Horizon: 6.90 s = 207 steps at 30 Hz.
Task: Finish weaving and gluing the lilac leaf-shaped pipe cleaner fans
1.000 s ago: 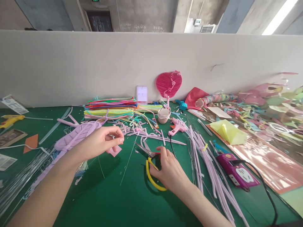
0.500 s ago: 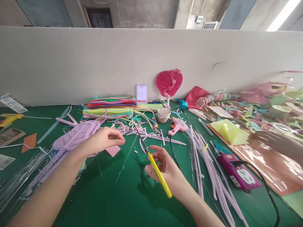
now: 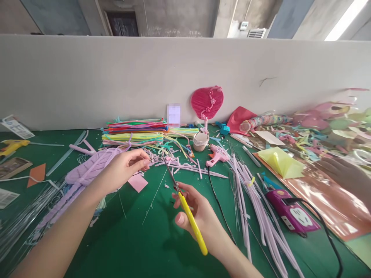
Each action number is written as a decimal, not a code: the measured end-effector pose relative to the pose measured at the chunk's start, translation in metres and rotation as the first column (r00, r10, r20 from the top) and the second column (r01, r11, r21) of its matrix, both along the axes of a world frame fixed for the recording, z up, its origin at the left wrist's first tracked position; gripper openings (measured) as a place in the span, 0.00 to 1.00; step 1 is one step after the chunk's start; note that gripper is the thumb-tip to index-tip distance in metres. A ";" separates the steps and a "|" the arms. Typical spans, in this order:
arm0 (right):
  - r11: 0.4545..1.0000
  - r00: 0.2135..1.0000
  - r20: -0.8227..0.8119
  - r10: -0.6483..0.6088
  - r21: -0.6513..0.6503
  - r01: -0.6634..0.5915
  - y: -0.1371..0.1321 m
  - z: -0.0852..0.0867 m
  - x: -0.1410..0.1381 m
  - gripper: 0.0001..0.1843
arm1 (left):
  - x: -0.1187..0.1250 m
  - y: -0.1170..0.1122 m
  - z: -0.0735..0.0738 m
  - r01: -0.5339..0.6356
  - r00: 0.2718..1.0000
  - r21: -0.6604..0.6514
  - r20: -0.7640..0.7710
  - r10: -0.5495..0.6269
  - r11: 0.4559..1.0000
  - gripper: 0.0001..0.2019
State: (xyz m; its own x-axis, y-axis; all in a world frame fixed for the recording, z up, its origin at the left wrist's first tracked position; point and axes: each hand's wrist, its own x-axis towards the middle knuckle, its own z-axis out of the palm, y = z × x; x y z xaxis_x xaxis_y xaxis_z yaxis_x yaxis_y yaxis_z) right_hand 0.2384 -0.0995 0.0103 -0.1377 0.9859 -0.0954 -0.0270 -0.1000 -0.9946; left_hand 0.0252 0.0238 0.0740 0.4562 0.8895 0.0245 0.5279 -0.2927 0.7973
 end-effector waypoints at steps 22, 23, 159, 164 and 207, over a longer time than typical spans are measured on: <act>0.974 0.939 0.322 -0.118 0.222 0.046 -0.009 0.019 -0.025 0.46 | 0.025 -0.042 0.017 0.142 0.981 0.495 -0.185 -0.056 0.857 0.08; 0.975 0.937 0.332 -0.112 0.221 0.038 -0.008 0.020 -0.025 0.46 | 0.026 -0.042 0.018 0.150 0.980 0.487 -0.190 -0.064 0.861 0.08; 0.988 0.873 0.464 -0.150 0.112 0.111 0.028 -0.009 -0.035 0.26 | 0.023 0.003 -0.030 0.230 0.973 -0.173 0.056 -0.224 0.958 0.13; 0.990 0.835 0.532 -0.140 0.097 0.104 0.029 -0.005 -0.036 0.24 | 0.026 -0.001 -0.025 0.177 0.984 -0.147 -0.006 -0.179 0.973 0.12; 0.977 0.965 0.261 0.025 0.200 -0.079 0.006 0.012 -0.028 0.45 | 0.030 -0.034 0.014 0.182 0.971 -0.010 -0.154 -0.181 0.983 0.13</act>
State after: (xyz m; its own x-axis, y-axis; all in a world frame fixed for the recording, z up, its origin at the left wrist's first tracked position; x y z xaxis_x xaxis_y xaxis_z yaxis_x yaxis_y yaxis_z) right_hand 0.2108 -0.0937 0.0223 -0.1871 0.9798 0.0708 0.2309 0.1139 -0.9663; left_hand 0.0551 -0.0104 0.0881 0.6088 0.7914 -0.0548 0.5816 -0.3982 0.7094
